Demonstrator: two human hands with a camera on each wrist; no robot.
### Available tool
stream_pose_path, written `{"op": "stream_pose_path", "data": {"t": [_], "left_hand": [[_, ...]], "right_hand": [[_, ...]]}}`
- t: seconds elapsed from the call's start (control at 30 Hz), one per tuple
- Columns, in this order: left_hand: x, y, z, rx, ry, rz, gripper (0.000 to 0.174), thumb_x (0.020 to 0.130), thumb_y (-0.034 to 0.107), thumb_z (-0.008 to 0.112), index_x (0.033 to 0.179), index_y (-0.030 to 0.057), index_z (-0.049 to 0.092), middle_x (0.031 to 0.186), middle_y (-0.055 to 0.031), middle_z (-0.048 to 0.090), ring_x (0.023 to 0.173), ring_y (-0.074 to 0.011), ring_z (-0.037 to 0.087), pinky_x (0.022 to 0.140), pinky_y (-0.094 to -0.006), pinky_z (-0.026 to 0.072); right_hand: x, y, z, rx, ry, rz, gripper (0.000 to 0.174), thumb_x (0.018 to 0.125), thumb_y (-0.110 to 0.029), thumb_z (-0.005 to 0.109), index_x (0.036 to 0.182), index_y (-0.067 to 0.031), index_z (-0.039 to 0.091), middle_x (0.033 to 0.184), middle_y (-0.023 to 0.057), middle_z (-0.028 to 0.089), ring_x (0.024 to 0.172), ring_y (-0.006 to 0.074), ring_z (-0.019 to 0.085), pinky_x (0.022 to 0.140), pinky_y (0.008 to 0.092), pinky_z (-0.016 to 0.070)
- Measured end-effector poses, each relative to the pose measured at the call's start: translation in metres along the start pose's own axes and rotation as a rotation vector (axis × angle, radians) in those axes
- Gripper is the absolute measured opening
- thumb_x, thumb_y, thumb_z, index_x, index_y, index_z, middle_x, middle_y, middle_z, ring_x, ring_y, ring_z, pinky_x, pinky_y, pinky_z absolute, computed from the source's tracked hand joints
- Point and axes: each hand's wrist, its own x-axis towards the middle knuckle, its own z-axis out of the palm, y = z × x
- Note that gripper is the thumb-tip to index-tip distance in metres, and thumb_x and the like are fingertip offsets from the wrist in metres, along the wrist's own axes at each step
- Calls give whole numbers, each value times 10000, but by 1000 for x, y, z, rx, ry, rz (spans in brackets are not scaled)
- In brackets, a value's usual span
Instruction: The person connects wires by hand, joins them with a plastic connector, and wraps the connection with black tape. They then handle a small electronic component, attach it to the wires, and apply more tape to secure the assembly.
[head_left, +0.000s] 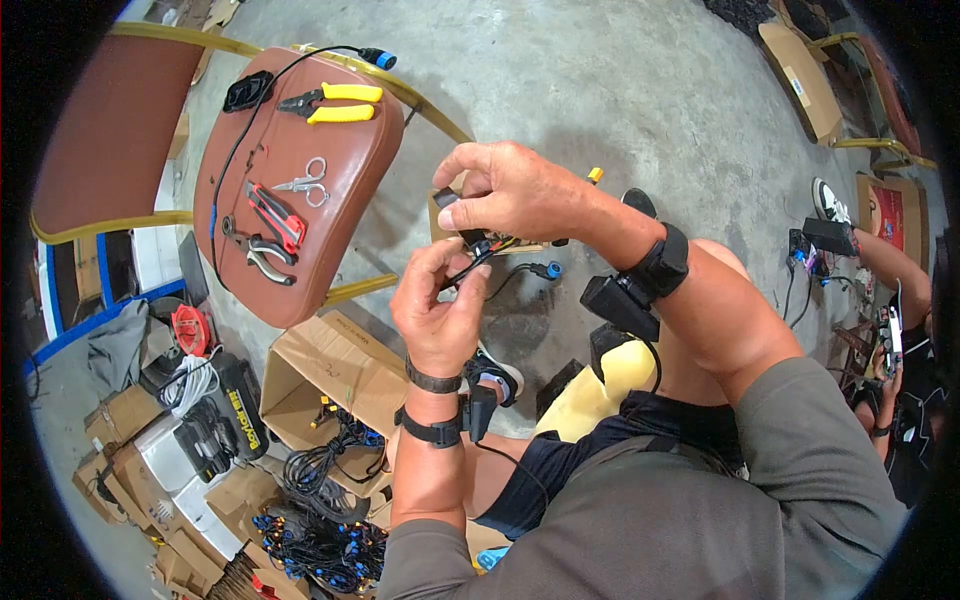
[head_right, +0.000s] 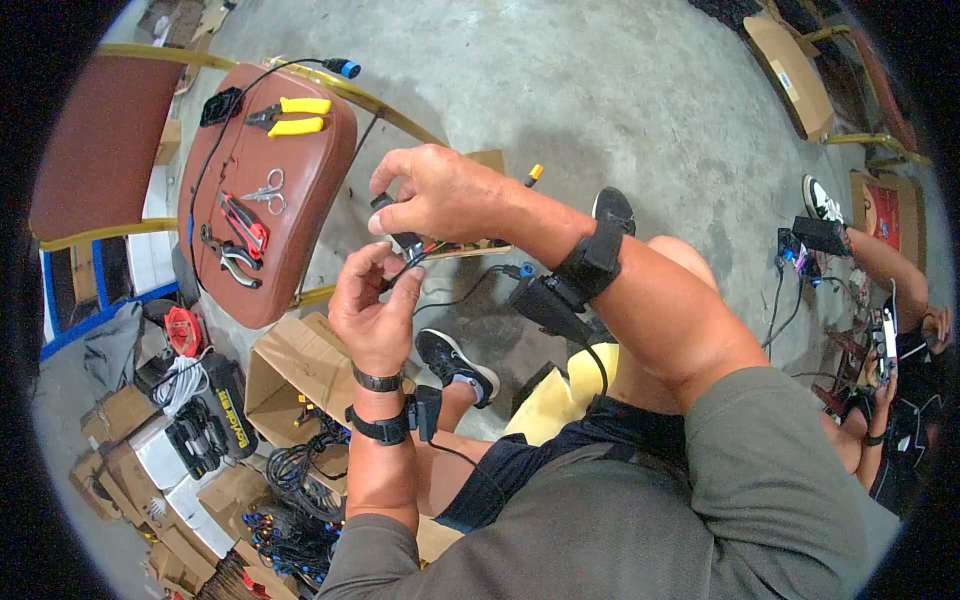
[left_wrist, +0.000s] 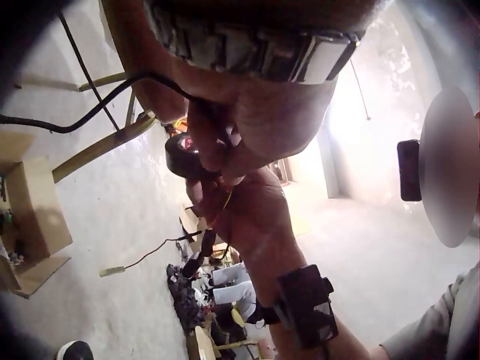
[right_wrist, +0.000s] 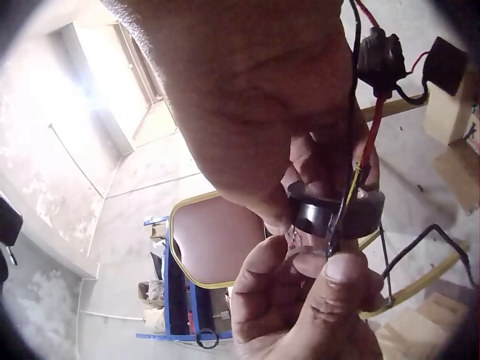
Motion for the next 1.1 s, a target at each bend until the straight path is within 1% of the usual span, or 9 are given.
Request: {"op": "stream_pose_path", "data": {"t": [0.07, 0.23, 0.43, 0.67, 0.73, 0.87, 0.93, 1.0, 1.1], "left_hand": [[0, 0, 0, -47, 13, -39, 434, 792, -148, 731, 1192, -29, 611, 987, -66, 661, 869, -109, 634, 817, -248, 534], [2, 3, -2, -194, 25, -175, 445, 786, -158, 716, 1194, -32, 589, 944, -78, 686, 845, -113, 646, 774, -252, 544], [6, 1, -3, -197, 53, -252, 333, 786, -146, 720, 1063, -13, 591, 900, -64, 693, 788, -109, 648, 718, -254, 546], [13, -6, -9, -168, 59, -283, 281, 796, -128, 696, 1022, 2, 591, 875, -51, 681, 719, -101, 631, 662, -253, 537], [15, -10, -12, -201, 56, -271, 282, 802, -127, 676, 1033, 5, 586, 887, -51, 673, 694, -104, 626, 629, -254, 532], [19, -3, -14, -258, 107, -369, 274, 824, -113, 641, 1061, 7, 571, 924, -60, 656, 663, -107, 622, 558, -246, 510], [19, -2, -16, -296, 128, -379, 277, 832, -105, 631, 1076, 8, 566, 943, -64, 653, 654, -111, 625, 531, -237, 498], [21, -5, -21, -298, 116, -366, 269, 840, -102, 620, 1079, 8, 567, 936, -63, 656, 670, -120, 641, 543, -237, 511], [22, -12, -25, -375, 147, -342, 271, 845, -105, 608, 1088, 10, 570, 951, -78, 672, 699, -142, 665, 570, -251, 537]], "right_hand": [[-1, 1, 1, 16, -6, -18, 394, 889, -136, 723, 1197, 69, 588, 757, 77, 679, 703, 109, 591, 644, 283, 478], [-3, -1, 1, -5, 9, -59, 410, 865, -123, 735, 1198, 63, 585, 790, 91, 697, 716, 110, 601, 663, 272, 485], [-6, -4, 2, 5, -1, -100, 436, 831, -89, 743, 1205, 58, 573, 786, 86, 681, 736, 105, 604, 678, 272, 496], [-9, -6, 6, 100, -24, -165, 496, 782, -41, 751, 1235, 46, 568, 815, 54, 629, 745, 92, 569, 668, 264, 479], [-12, -10, 5, -2, -10, -221, 534, 760, -31, 753, 1258, 30, 569, 812, 37, 599, 737, 93, 540, 663, 261, 465], [-14, -19, 3, -97, -36, -263, 595, 725, -27, 758, 1289, 3, 571, 802, 13, 557, 734, 97, 501, 661, 260, 445], [-12, -13, 4, -107, -44, -290, 595, 730, -87, 767, 1285, 14, 577, 809, 42, 575, 747, 127, 530, 702, 293, 474], [-13, -11, 4, -168, -43, -319, 598, 745, -161, 764, 1284, 20, 578, 814, 72, 594, 781, 152, 579, 733, 320, 509], [-17, -15, 4, -157, -69, -251, 585, 738, -159, 757, 1274, 1, 588, 828, 91, 610, 782, 186, 600, 734, 331, 512]]}}
